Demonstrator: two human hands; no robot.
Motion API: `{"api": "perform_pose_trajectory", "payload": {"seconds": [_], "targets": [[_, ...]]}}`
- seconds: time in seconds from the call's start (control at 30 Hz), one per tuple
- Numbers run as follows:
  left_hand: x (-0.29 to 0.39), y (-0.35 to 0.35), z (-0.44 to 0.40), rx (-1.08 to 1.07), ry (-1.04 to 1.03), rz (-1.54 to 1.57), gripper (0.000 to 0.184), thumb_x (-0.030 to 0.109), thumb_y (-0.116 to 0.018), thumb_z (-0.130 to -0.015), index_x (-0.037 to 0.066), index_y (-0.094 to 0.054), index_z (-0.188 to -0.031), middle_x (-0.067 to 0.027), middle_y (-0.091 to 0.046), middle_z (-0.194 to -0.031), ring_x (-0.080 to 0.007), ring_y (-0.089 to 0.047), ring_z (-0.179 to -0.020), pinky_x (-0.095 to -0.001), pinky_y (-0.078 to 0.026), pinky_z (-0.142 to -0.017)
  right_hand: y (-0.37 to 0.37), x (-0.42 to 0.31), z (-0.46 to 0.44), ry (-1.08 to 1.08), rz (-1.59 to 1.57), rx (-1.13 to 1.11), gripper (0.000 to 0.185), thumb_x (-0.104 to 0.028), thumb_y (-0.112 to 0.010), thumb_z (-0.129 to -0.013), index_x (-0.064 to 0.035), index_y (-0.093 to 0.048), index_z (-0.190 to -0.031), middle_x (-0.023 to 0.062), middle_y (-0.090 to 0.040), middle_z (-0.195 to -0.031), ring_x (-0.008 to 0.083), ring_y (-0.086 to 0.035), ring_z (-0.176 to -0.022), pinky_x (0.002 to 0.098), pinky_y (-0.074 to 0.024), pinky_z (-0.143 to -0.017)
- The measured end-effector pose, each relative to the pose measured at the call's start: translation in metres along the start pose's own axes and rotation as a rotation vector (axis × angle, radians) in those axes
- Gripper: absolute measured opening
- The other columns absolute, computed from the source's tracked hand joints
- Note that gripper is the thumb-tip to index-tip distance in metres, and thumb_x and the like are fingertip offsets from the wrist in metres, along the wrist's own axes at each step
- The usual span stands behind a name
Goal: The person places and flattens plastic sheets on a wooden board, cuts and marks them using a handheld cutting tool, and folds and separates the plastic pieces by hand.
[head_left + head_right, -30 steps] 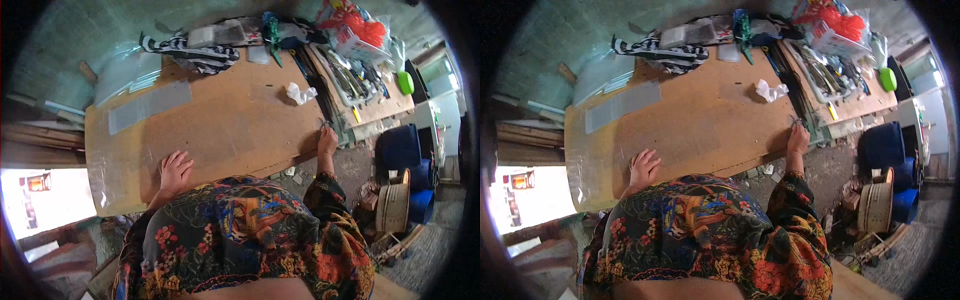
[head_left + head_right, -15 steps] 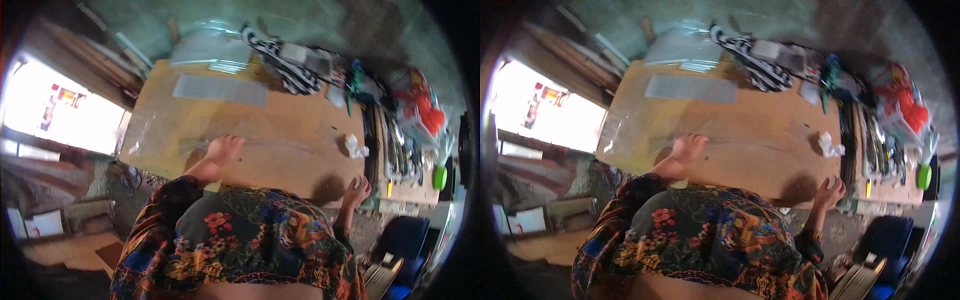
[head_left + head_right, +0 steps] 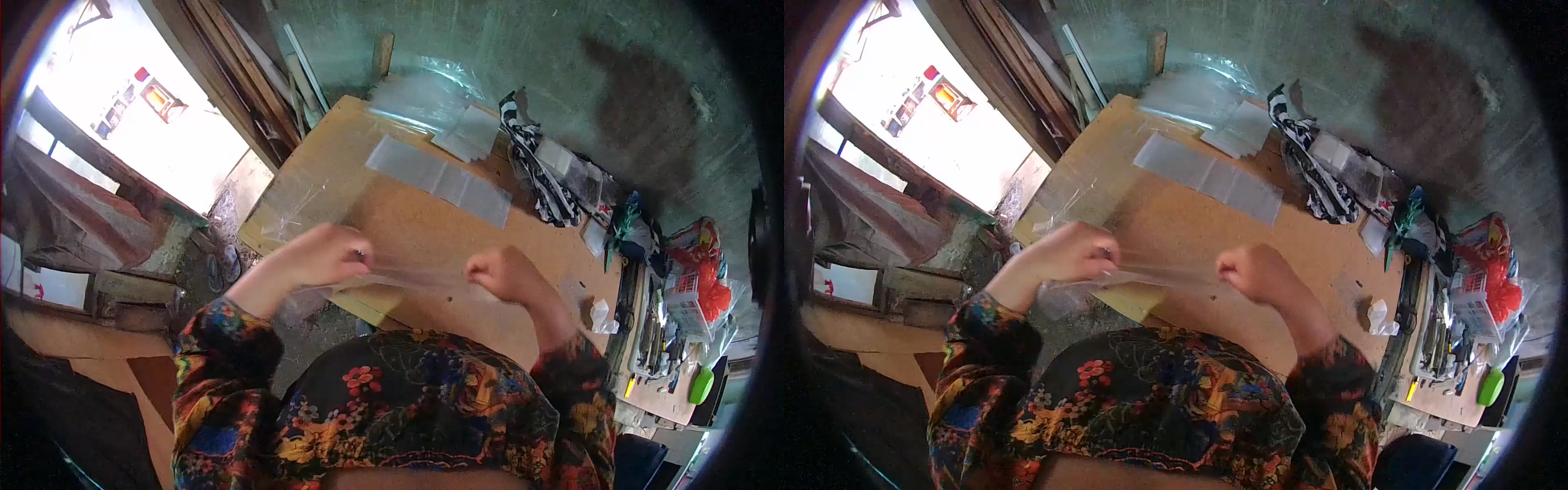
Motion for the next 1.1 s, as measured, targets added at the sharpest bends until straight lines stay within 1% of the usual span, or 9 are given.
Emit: {"api": "perform_pose_trajectory", "payload": {"seconds": [0.07,0.17,0.37,0.5,0.6,0.7,0.77,0.87,1.1], "targets": [[-0.039,0.024,0.011,0.077,0.116,0.002,0.011,0.014,-0.06,-0.072,0.005,-0.055,-0.076,-0.0101,-0.058,-0.075,-0.0277,-0.057,-0.073,-0.0367,-0.043,-0.065,-0.002,0.002,-0.057,0.034,0.052,0.05,0.008,-0.016,-0.054,-0.07,-0.0107,-0.058,-0.073,0.0107,-0.058,-0.068,0.0309,-0.057,-0.066,0.0396,-0.0437,-0.058],[-0.1,0.072,0.024,0.442,0.138,-0.524,0.005,0.01,-0.054,-0.073,0.006,-0.055,-0.076,-0.0111,-0.056,-0.075,-0.0296,-0.056,-0.072,-0.0377,-0.045,-0.065,-0.003,-0.002,-0.16,0.062,0.261,0.173,0.006,-0.014,-0.051,-0.072,-0.0098,-0.056,-0.072,0.0126,-0.058,-0.073,0.0329,-0.056,-0.071,0.0424,-0.0432,-0.06],[-0.09,0.148,0.064,1.016,0.371,-1.099,0.02,0.008,-0.053,-0.071,0.012,-0.059,-0.089,-0.0041,-0.052,-0.086,-0.0216,-0.057,-0.071,-0.0314,-0.048,-0.058,0.037,-0.044,-0.266,0.3,0.179,0.883,0.007,-0.014,-0.053,-0.077,-0.0077,-0.052,-0.079,0.011,-0.058,-0.078,0.0331,-0.055,-0.074,0.0409,-0.0445,-0.062],[-0.115,0.109,0.06,0.863,0.429,-1.047,0.017,0.015,-0.055,-0.078,0.015,-0.061,-0.094,0.0001,-0.048,-0.089,-0.0154,-0.053,-0.07,-0.0276,-0.048,-0.055,0.024,-0.033,-0.286,0.318,0.144,1.059,0.005,-0.011,-0.056,-0.076,-0.0074,-0.052,-0.077,0.0092,-0.058,-0.077,0.0327,-0.056,-0.076,0.0396,-0.0456,-0.064],[-0.154,0.047,0.038,0.591,0.371,-1.049,0.029,0.015,-0.045,-0.084,0.012,-0.045,-0.113,-0.009,-0.047,-0.097,-0.0237,-0.057,-0.078,-0.0353,-0.049,-0.055,-0.014,0.024,-0.305,0.077,0.091,0.786,0.018,-0.016,-0.057,-0.075,-0.0082,-0.053,-0.091,0.012,-0.057,-0.091,0.0309,-0.055,-0.085,0.0391,-0.0465,-0.069],[-0.192,-0.006,0.005,0.38,0.682,-0.382,0.037,0.016,-0.048,-0.078,0.009,-0.041,-0.114,-0.0172,-0.046,-0.101,-0.0301,-0.058,-0.068,-0.0387,-0.049,-0.055,-0.054,0.068,-0.299,-0.14,0.245,0.742,0.04,-0.02,-0.057,-0.074,-0.0086,-0.045,-0.111,0.0151,-0.05,-0.107,0.0318,-0.051,-0.095,0.0406,-0.0464,-0.075],[-0.205,-0.034,-0.006,0.307,0.694,-0.329,0.038,0.017,-0.051,-0.076,0.008,-0.042,-0.112,-0.0182,-0.046,-0.102,-0.031,-0.058,-0.064,-0.0391,-0.049,-0.055,-0.074,0.077,-0.281,-0.194,0.424,0.359,0.059,-0.022,-0.058,-0.073,-0.0077,-0.033,-0.124,0.0179,-0.043,-0.114,0.0333,-0.048,-0.102,0.0424,-0.0458,-0.079],[-0.212,-0.069,-0.016,0.333,0.549,-0.564,0.031,0.027,-0.048,-0.08,0.009,-0.046,-0.106,-0.0168,-0.046,-0.102,-0.0289,-0.057,-0.063,-0.04,-0.049,-0.055,-0.09,0.086,-0.264,-0.178,0.478,0.125,0.05,-0.019,-0.055,-0.074,-0.0066,-0.037,-0.12,0.0175,-0.047,-0.107,0.0349,-0.049,-0.099,0.0436,-0.046,-0.079],[-0.189,-0.061,-0.012,0.287,0.56,-0.618,0.047,0.028,-0.054,-0.077,0.009,-0.042,-0.118,-0.0139,-0.043,-0.109,-0.0282,-0.054,-0.083,-0.0367,-0.048,-0.061,-0.087,0.103,-0.25,-0.175,0.668,0.054,0.032,-0.013,-0.05,-0.077,-0.0045,-0.041,-0.107,0.0163,-0.05,-0.101,0.0347,-0.055,-0.089,0.0398,-0.0493,-0.072]]}}
Point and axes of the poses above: each hand's wrist, its own z-axis away from the middle knuckle, its own y-axis out of the back of the hand, x = y × z, the point moved 4 cm from there along -z, towards the middle knuckle
